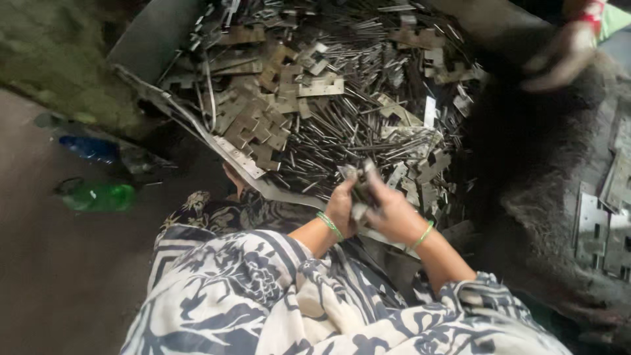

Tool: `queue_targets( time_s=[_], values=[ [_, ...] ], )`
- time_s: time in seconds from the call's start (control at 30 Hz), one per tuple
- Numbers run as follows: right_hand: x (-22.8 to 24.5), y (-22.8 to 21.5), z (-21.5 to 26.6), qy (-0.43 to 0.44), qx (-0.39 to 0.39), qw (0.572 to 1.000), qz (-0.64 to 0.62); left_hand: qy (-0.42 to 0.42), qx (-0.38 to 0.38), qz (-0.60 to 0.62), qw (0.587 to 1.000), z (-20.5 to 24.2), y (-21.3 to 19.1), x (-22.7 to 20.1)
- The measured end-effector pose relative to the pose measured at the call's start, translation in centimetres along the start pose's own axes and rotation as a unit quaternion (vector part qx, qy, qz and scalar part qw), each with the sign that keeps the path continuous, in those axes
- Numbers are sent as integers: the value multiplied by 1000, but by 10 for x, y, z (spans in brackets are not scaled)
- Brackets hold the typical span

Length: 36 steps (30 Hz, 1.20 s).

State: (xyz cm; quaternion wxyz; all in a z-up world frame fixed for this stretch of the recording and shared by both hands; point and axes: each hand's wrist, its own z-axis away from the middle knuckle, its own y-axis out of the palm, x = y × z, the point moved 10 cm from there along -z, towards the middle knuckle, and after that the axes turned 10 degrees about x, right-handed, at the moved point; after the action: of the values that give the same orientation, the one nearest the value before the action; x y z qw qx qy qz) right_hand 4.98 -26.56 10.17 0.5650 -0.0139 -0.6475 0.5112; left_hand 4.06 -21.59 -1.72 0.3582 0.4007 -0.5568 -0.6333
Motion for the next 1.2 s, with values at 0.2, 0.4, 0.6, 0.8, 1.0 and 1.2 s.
queue_targets(
  time_s=[0.2,0.4,0.6,0.8,1.0,1.2],
  values=[
    [-31,-8,13,49,-38,925,-374,-13,-19,-488,873,13,47,-55],
    [-112,-71,86,77,-222,737,-633,-53,-136,-985,94,50,34,-200],
    [-218,-222,268,-74,-614,734,-281,-28,-201,-978,54,85,-41,-242],
    [-289,-284,408,386,-599,636,297,-22,-190,-960,206,65,-38,-241],
    [-332,-270,381,527,-320,744,258,-19,-207,-921,329,68,-8,-239],
    [-180,-232,234,203,-341,880,262,66,-174,-867,462,62,-16,-250]
  ],
)
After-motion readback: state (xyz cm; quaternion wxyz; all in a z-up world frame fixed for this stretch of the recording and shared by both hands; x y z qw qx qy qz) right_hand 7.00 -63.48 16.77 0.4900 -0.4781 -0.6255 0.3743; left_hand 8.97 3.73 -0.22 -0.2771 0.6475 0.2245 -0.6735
